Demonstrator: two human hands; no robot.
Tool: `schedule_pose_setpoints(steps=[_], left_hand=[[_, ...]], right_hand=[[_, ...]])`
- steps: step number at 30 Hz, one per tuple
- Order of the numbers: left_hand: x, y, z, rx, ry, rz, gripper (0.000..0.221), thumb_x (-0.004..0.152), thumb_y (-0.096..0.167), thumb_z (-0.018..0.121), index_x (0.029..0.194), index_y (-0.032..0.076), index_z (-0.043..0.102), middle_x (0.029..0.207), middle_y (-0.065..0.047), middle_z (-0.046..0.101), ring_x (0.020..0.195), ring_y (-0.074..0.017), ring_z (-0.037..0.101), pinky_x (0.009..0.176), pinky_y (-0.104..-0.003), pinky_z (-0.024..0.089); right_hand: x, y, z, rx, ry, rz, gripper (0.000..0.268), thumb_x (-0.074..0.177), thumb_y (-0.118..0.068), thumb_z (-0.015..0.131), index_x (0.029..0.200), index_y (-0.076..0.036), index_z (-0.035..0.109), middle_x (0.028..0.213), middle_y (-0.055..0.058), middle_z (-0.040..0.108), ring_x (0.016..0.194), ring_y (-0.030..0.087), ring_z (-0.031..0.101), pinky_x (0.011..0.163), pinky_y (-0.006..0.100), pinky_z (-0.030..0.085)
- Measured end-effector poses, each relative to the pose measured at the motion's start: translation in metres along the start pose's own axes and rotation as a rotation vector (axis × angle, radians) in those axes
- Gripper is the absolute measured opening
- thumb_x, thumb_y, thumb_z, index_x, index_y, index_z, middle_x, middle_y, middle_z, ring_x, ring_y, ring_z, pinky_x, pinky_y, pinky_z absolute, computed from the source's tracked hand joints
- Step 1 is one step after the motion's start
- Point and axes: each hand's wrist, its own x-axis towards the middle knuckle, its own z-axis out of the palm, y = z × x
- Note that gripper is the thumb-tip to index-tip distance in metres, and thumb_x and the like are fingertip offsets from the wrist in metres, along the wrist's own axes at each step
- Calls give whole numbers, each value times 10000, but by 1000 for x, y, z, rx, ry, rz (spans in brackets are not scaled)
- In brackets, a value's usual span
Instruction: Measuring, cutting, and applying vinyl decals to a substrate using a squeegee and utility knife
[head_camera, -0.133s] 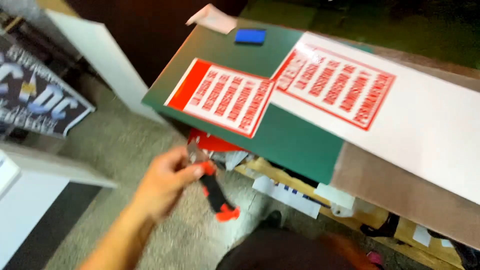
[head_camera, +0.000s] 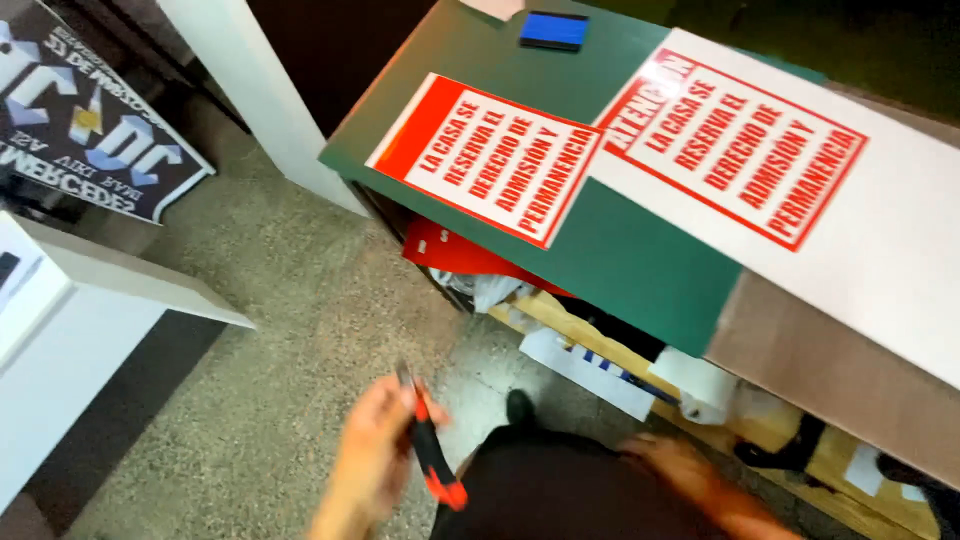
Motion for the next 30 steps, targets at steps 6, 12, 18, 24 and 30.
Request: schedule_pose_setpoints(steps=[6,12,18,24,30], left_hand=[[6,-81,-86,-278,32,-48,407,1011,299,505,1399,183,457,877,-211,629,414,-269,509,293,-422,497],[67,-38,-148,-177,-132,96,365,928,46,604,1261,-99,571,632,-272,645,357,-260,480,338,-405,482],[178,28,-222,319,-39,126,251,814,162,791,956,-44,814,596,-145,667,514,-182,550,522,-296,446],[244,135,-206,619,-11,134,325,921,292,725,668,109,638,535,-28,573,491,-123,498,505,-297,392],[280,159,-163,260,-88,236,441,1022,243,595,622,89,490,502,-67,463,450,-195,522,485,-339,449]], right_hand=[[-80,-228,-139,-204,737,-1083,224,973,-243,645,1155,-156,742,1063,34,766,960,215,729,901,369,555],[-38,-339,-202,-543,1056,-652,689,982,-528,551,1505,-93,440,1538,191,432,1432,386,395,1164,539,341],[29,-404,-210,-584,1040,-437,907,930,-726,469,1561,-79,390,1621,222,362,1490,425,329,1213,548,242],[38,-449,-226,-578,1039,-369,819,916,-693,509,1445,-68,529,1498,178,523,1340,393,506,1107,518,383],[50,-512,-334,-481,853,-205,449,962,-540,547,976,-122,713,1000,95,719,925,352,660,764,501,507]])
